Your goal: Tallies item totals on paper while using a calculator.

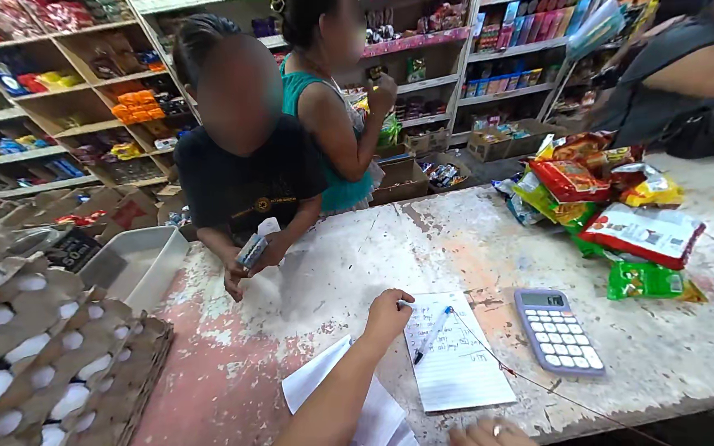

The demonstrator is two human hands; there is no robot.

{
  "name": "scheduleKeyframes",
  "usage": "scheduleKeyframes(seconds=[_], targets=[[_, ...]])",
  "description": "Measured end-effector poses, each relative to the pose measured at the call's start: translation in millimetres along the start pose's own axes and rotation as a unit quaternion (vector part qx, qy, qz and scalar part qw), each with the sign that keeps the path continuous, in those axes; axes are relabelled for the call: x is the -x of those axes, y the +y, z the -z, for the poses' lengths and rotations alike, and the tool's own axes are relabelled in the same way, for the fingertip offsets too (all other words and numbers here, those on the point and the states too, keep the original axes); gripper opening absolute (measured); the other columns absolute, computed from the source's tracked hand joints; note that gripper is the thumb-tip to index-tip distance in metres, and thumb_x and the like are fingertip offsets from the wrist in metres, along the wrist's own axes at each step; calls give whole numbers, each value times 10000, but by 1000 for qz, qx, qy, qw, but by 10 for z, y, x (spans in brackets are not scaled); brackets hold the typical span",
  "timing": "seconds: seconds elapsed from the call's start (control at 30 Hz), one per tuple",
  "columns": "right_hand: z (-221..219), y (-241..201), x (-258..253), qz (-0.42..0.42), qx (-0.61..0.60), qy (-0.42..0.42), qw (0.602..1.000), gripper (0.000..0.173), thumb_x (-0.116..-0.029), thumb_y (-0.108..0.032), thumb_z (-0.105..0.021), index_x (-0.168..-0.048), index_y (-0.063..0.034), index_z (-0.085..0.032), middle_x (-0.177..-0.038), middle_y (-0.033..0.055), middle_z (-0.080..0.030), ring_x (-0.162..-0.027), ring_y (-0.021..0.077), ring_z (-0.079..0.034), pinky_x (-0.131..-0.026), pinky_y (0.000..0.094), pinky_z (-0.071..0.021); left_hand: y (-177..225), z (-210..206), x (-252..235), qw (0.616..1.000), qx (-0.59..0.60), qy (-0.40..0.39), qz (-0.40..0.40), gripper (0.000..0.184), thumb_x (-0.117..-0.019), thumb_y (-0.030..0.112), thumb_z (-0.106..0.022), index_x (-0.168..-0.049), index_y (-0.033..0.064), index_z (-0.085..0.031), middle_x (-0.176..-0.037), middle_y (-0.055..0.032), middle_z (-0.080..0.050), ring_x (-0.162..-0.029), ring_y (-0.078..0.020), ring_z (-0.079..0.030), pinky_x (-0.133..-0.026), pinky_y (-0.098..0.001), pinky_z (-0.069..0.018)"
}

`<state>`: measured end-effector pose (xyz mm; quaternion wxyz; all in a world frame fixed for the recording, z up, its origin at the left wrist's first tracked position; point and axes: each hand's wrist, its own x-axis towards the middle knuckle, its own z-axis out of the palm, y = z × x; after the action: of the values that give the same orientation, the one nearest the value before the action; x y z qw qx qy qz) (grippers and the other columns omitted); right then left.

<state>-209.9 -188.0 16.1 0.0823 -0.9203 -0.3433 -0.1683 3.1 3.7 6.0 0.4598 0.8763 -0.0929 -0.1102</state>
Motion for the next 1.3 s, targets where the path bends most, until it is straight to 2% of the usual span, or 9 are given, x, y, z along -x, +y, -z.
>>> scheduleKeyframes(seconds=[0.1,0.23,0.43,0.7,0.97,1.03,1.13,1.23,1.3], targets=[[-224,294,-291,-180,-22,12,983,332,-1014,-292,-552,-1175,-75,-743,-843,148,-736,-776,368,-735,-653,537,-591,29,9,14,1000,-15,-9,-2,248,-961,114,-575,-1144,69,-736,-1155,-121,-667,-907,-190,-651,-848,-378,-541],[-310,680,-741,-309,-95,-159,933,528,-1082,-492,-414,-1533,-234,-510,-1158,243,-680,-969,452,-689,-788,614,-543,29,6,11,1000,-18,-14,-15,277,-949,80,-568,-1173,55,-728,-1188,-144,-654,-920,-194,-645,-852,-362,-537],[-261,812,-954,-368,-102,-238,893,476,-1074,-446,-481,-1218,-25,-652,-1211,251,-628,-1084,435,-652,-878,571,-529,16,10,-7,1000,-8,-20,-9,307,-942,48,-558,-1199,61,-724,-1205,-139,-651,-919,-190,-646,-836,-350,-543],[-50,892,-865,-417,-126,-233,869,343,-986,-39,-549,-1322,11,-601,-1310,251,-611,-1218,429,-600,-1006,568,-483,3,-8,-26,1000,-3,-16,-15,325,-950,25,-537,-1223,50,-711,-1225,-154,-643,-913,-203,-650,-830,-356,-550],[-53,801,-329,-371,-86,-16,925,326,-1015,-47,-537,-1315,-9,-659,-1267,265,-629,-870,430,-720,-739,574,-595,-54,-39,-39,1000,4,8,-13,312,-951,21,-549,-1216,39,-711,-1240,-175,-642,-909,-225,-674,-827,-387,-573],[-61,846,-143,-332,-117,106,930,225,-965,-160,-659,-1071,25,-730,-1021,210,-693,-770,326,-710,-670,479,-600,-68,-61,-52,1000,9,16,-18,310,-953,18,-553,-1222,38,-707,-1244,-174,-640,-879,-218,-677,-806,-386,-579],[-101,946,29,-254,-253,355,864,379,-950,-190,-677,-628,-74,-516,-756,12,-644,-675,32,-599,-603,175,-501,-93,-89,-60,998,17,39,-35,323,-947,-2,-541,-1221,41,-708,-1233,-166,-643,-849,-204,-667,-778,-372,-574],[45,881,93,-287,-364,375,803,398,-1077,-280,-482,-996,13,-738,-1134,98,-765,-899,121,-751,-703,255,-616,-82,-97,-41,997,33,56,-43,319,-961,-9,-537,-1236,26,-696,-1270,-178,-633,-901,-217,-679,-809,-381,-580],[53,843,105,-303,-406,323,800,593,-1108,-425,-362,-1296,68,-631,-1383,161,-641,-1125,177,-708,-933,336,-602,-81,-103,-45,996,36,63,-46,337,-954,-18,-537,-1254,21,-685,-1285,-185,-625,-913,-225,-673,-816,-381,-572]])
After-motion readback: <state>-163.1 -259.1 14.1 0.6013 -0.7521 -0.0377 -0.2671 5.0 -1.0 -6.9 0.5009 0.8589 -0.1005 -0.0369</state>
